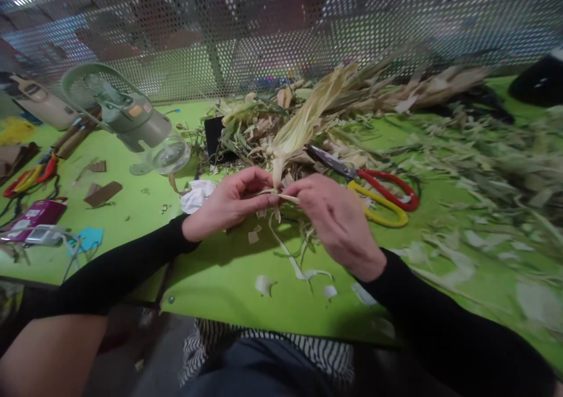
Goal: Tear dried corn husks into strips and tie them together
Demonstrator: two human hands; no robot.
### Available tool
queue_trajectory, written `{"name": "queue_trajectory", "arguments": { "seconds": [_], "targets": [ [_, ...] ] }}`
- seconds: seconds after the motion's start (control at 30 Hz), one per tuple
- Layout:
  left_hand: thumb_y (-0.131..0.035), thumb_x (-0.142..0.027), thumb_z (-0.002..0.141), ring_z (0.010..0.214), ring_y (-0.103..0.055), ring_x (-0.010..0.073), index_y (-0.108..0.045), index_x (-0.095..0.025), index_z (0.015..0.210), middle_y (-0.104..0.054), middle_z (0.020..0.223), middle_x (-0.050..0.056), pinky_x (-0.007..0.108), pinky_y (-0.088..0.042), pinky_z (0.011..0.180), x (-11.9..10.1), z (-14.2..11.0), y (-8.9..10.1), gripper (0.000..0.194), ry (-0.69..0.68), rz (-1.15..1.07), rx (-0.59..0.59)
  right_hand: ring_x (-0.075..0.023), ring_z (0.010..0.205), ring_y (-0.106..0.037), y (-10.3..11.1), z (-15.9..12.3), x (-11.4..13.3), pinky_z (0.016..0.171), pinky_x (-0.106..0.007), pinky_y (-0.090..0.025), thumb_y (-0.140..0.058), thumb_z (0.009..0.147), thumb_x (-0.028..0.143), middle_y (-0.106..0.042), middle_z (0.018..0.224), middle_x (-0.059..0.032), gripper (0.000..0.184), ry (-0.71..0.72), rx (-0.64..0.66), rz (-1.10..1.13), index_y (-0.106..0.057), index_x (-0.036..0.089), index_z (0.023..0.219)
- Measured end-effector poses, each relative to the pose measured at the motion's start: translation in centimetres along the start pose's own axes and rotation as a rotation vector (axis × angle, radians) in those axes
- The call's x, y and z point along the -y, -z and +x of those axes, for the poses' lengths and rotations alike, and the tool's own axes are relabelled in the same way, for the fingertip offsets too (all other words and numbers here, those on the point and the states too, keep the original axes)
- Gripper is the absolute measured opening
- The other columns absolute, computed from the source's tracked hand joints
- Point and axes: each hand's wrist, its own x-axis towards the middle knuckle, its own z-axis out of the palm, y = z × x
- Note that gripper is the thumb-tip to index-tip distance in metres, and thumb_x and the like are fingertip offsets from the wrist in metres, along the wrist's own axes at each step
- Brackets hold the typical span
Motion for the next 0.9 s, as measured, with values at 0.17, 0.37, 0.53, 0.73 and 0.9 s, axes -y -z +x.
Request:
{"name": "queue_trajectory", "arguments": {
  "seconds": [0.17, 0.37, 0.53, 0.73, 0.9],
  "targets": [
    [-0.076, -0.038, 0.085, 0.082, -0.071, 0.0128, -0.063, -0.016, 0.1, -0.073, 0.085, 0.003, 0.028, -0.055, 0.081, -0.4, 0.0, 0.1, 0.03, 0.072, -0.269, 0.236, -0.0243, 0.112, -0.063, 0.6, 0.1, 0.1, 0.092, -0.039, -0.05, -0.049, 0.099, 0.031, -0.067, 0.123, -0.0103, 0.022, 0.12, 0.03, -0.06, -0.063, 0.023, 0.113],
    [-0.076, -0.035, 0.086, 0.083, -0.073, 0.0141, -0.067, -0.017, 0.111, -0.076, 0.09, 0.004, 0.028, -0.056, 0.081, -0.2, -0.3, 0.1, 0.032, 0.112, -0.345, 0.251, -0.0178, 0.072, -0.064, 0.7, 0.4, 0.5, 0.067, -0.03, -0.048, -0.056, 0.098, 0.041, -0.073, 0.084, -0.0056, 0.027, -0.021, 0.133, -0.055, -0.072, 0.02, 0.095],
    [-0.076, -0.041, 0.085, 0.076, -0.072, 0.0134, -0.065, -0.017, 0.105, -0.075, 0.082, 0.003, 0.028, -0.057, 0.078, -0.4, -0.4, 0.2, 0.033, 0.174, -0.363, 0.253, -0.0139, 0.059, -0.055, 1.0, 0.7, 0.5, 0.057, -0.027, -0.042, -0.053, 0.098, 0.048, -0.068, 0.072, -0.0022, 0.036, -0.071, 0.284, 0.086, -0.069, 0.019, 0.083],
    [-0.074, -0.034, 0.087, 0.062, -0.067, 0.0079, -0.059, -0.017, 0.089, -0.071, 0.071, -0.001, 0.021, -0.056, 0.066, -1.0, -0.9, -0.7, 0.023, 0.108, -0.399, 0.215, -0.0129, 0.056, -0.052, 1.8, 0.9, 0.9, 0.055, -0.026, -0.038, -0.049, 0.099, 0.046, -0.061, 0.065, -0.0006, 0.036, 0.012, 0.349, 0.042, -0.063, 0.02, 0.078],
    [-0.074, -0.033, 0.087, 0.057, -0.063, 0.006, -0.059, -0.016, 0.087, -0.067, 0.065, -0.003, 0.018, -0.054, 0.062, -1.5, -1.2, -1.6, 0.023, 0.078, -0.439, 0.091, -0.0134, 0.056, -0.052, 1.3, 0.5, 0.7, 0.055, -0.027, -0.04, -0.048, 0.1, 0.04, -0.059, 0.066, 0.0005, 0.03, 0.029, 0.327, 0.066, -0.058, 0.023, 0.077]
  ]
}}
